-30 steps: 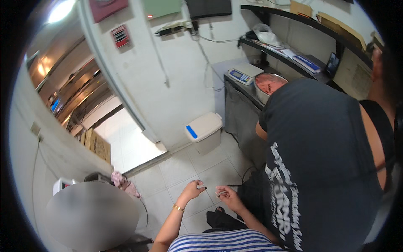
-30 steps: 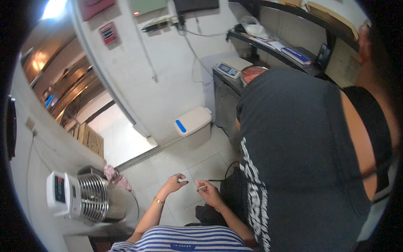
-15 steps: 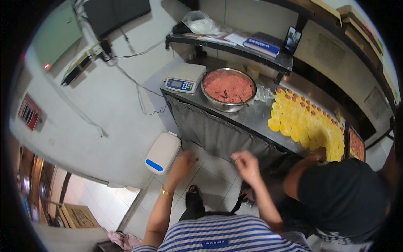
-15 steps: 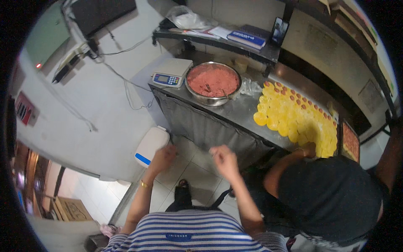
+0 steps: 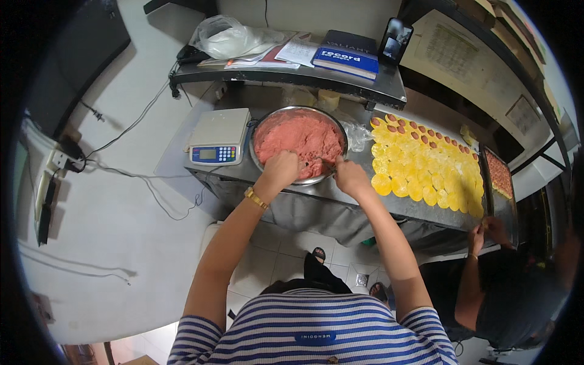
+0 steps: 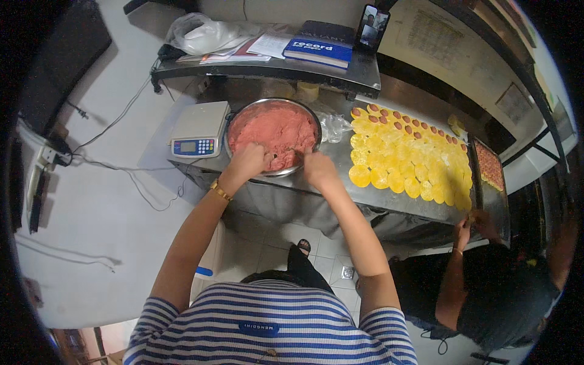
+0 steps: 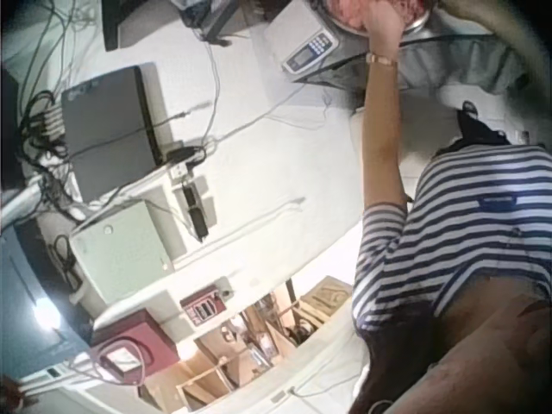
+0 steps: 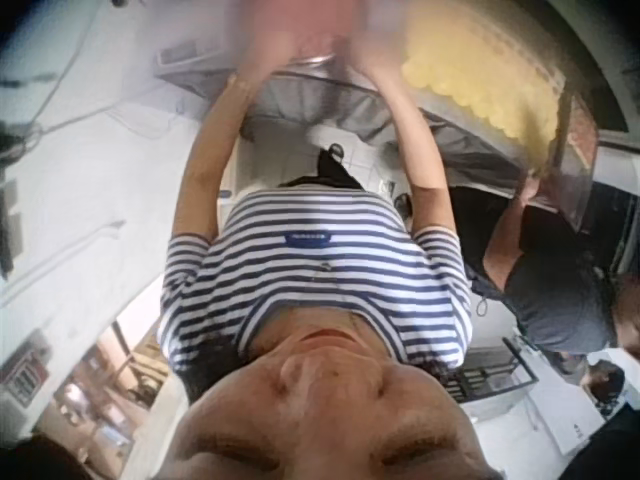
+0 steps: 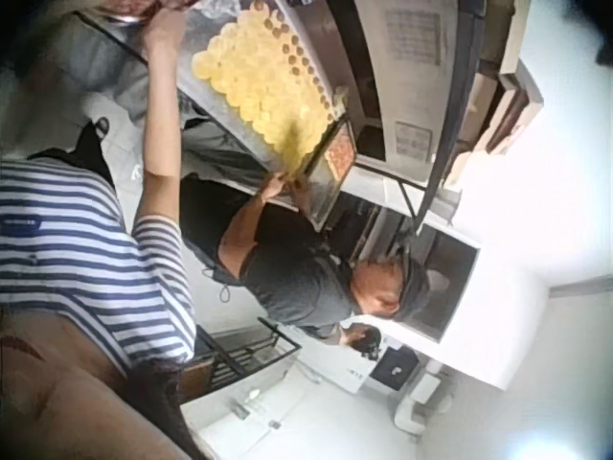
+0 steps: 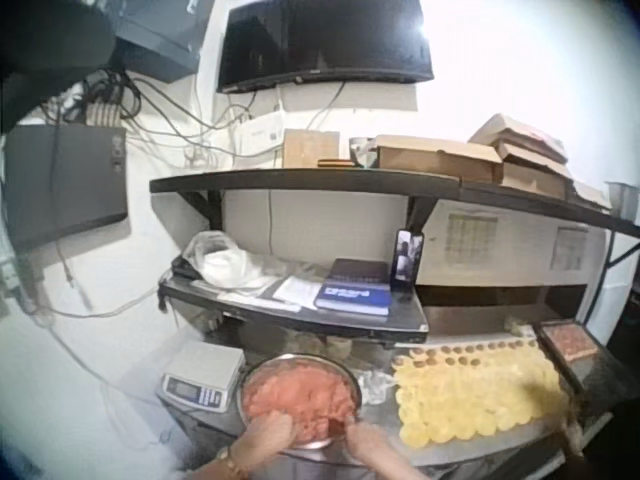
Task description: The person folds yellow dough wrappers into cones, scoops pink filling into them using a spoon, and seals them. A coworker places filling onto a tray of wrappers. The person arranges the finished samosas on a tray.
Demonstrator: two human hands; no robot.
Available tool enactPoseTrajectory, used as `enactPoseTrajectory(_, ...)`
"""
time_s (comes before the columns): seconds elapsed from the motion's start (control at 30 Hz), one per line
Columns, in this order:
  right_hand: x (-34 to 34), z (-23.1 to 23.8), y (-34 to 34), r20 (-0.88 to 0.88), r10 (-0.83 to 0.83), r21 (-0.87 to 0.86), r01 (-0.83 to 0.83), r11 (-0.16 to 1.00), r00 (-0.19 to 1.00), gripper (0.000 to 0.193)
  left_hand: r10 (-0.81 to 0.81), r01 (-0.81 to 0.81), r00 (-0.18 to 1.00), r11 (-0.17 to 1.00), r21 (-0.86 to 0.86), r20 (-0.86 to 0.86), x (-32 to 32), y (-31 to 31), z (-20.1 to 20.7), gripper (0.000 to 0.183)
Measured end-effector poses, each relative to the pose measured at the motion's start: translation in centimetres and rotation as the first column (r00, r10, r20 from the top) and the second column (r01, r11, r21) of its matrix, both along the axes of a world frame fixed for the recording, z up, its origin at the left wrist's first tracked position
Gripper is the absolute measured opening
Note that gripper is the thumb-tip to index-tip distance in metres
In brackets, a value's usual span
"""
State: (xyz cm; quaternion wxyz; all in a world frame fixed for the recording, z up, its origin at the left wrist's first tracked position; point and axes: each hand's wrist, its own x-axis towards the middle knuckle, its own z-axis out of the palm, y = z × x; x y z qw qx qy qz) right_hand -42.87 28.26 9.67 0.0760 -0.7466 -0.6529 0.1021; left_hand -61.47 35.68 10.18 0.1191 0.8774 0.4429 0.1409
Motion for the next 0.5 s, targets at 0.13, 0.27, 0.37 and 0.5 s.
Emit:
enactPoseTrajectory(0.13,0.4,1.0,1.8,0.026,0.131,-0.017,-0.131,0.991,0.991,0.025,-0.077,0.065,0.965,0.996,-0.054,-0.250,3.7,3.6,-2.0,0.027)
enactPoseTrajectory(0.27,0.4,1.0,3.2,0.120,0.254,-0.031,-0.252,0.967,0.960,0.015,-0.152,0.165,0.925,0.986,0.009,-0.348,3.0,6.2,-3.2,0.023)
enactPoseTrajectory(0.37,-0.4,1.4,4.3,0.238,0.269,-0.075,-0.259,0.963,0.933,0.016,-0.138,0.166,0.943,0.984,0.069,-0.301,-0.6,7.8,-2.3,0.020)
enactPoseTrajectory(0.5,-0.1,4.1,5.3,0.348,0.159,-0.051,-0.151,0.987,0.924,0.021,-0.192,0.196,0.971,0.980,0.019,-0.144,-4.2,8.2,-0.5,0.018)
